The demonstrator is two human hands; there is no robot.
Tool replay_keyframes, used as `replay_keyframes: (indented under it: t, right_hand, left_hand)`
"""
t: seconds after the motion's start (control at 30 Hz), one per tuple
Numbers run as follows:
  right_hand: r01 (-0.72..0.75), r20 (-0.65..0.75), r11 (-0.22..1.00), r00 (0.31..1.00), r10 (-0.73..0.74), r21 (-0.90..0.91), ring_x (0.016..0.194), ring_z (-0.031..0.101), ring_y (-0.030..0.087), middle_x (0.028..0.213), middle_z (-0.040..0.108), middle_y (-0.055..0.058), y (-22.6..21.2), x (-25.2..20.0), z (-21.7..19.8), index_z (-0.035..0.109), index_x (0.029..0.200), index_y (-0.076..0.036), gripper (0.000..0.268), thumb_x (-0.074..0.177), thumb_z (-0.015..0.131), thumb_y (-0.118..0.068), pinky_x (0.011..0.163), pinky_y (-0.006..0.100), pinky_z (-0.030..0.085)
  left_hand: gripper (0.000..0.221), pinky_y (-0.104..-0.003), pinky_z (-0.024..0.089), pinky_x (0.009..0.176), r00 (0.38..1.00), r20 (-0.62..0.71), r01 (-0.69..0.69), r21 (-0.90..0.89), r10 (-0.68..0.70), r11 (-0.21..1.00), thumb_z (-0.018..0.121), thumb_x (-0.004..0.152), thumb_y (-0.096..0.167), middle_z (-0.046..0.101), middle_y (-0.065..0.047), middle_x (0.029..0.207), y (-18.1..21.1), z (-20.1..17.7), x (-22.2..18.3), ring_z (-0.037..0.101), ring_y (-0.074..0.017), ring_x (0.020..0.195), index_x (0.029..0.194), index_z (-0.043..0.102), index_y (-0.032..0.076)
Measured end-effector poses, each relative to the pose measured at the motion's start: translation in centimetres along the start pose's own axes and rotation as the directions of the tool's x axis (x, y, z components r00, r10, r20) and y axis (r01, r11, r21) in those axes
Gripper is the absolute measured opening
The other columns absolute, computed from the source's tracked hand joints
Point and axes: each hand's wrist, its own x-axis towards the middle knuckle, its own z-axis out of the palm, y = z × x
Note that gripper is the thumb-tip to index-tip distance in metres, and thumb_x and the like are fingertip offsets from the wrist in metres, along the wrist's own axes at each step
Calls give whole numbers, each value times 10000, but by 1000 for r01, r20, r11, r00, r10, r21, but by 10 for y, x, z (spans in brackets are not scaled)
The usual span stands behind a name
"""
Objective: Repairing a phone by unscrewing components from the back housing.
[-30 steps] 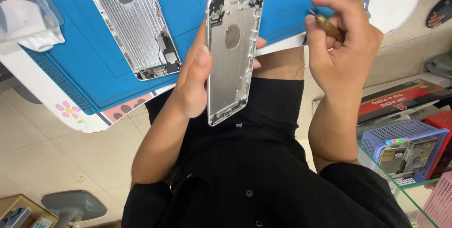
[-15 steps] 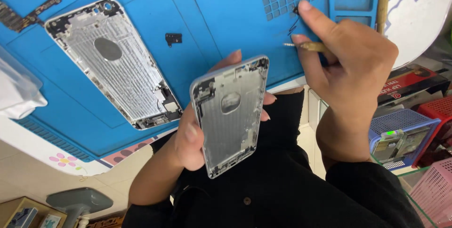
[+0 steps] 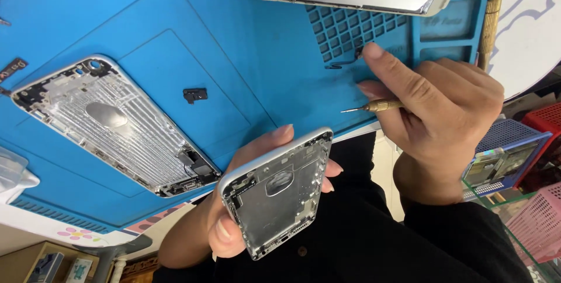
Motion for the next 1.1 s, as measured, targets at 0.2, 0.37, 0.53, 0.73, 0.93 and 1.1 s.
replay_keyframes:
  t: [0.2,0.37,0.53,0.73,0.93,1.1]
  right_hand:
    - [23,58,999,998,-22,-33,593,359,194,645,363,12,1,-1,-1,810,1279,-190,551,776,809,-413,555,362,286]
    - [48,4,998,999,-48,-50,593,366,189,637,367,16,2,-2,3,817,1232,-191,400,871,847,-361,553,351,292]
    - [75,-53,993,996,-70,91,636,487,195,725,486,13,9,-15,4,714,1263,-116,411,935,874,-306,614,319,373]
    - [-80,-112,825,979,171,560,584,472,132,797,540,84,10,-75,15,418,1313,-2,501,1035,744,-261,584,228,373]
    - [15,-146,673,980,138,740,711,571,195,914,588,173,-28,-107,15,351,1232,-39,303,1153,642,-20,689,228,497]
    - [206,-235,683,971,-52,701,701,673,230,827,660,183,-65,-127,0,540,1084,-8,207,992,711,64,670,265,559]
  left_hand:
    - [1098,-444,549,1082,999,-25,-27,40,28,999,622,953,702,505,-426,1450,-4,-2,-2,631,-369,1297,1628,129,-10]
    - [1121,-459,518,1067,997,-74,-43,-75,37,996,659,955,676,473,-436,1465,-6,4,0,604,-382,1301,1680,129,6]
    - [1116,-506,522,1089,999,-25,23,-61,-24,998,705,928,645,432,-326,1524,11,8,14,575,-377,1297,1685,42,164]
    - [1065,-479,537,1038,983,22,-181,72,180,981,651,978,616,452,-205,1545,1,5,18,575,-338,1278,1698,3,175]
    - [965,-483,585,953,936,232,-330,318,265,889,521,1037,665,493,-189,1449,-5,-6,8,599,-305,1191,1696,116,88]
    - [888,-471,635,903,889,325,-341,1,322,940,483,1041,674,515,-181,1387,-38,0,-26,649,-285,1158,1663,161,129]
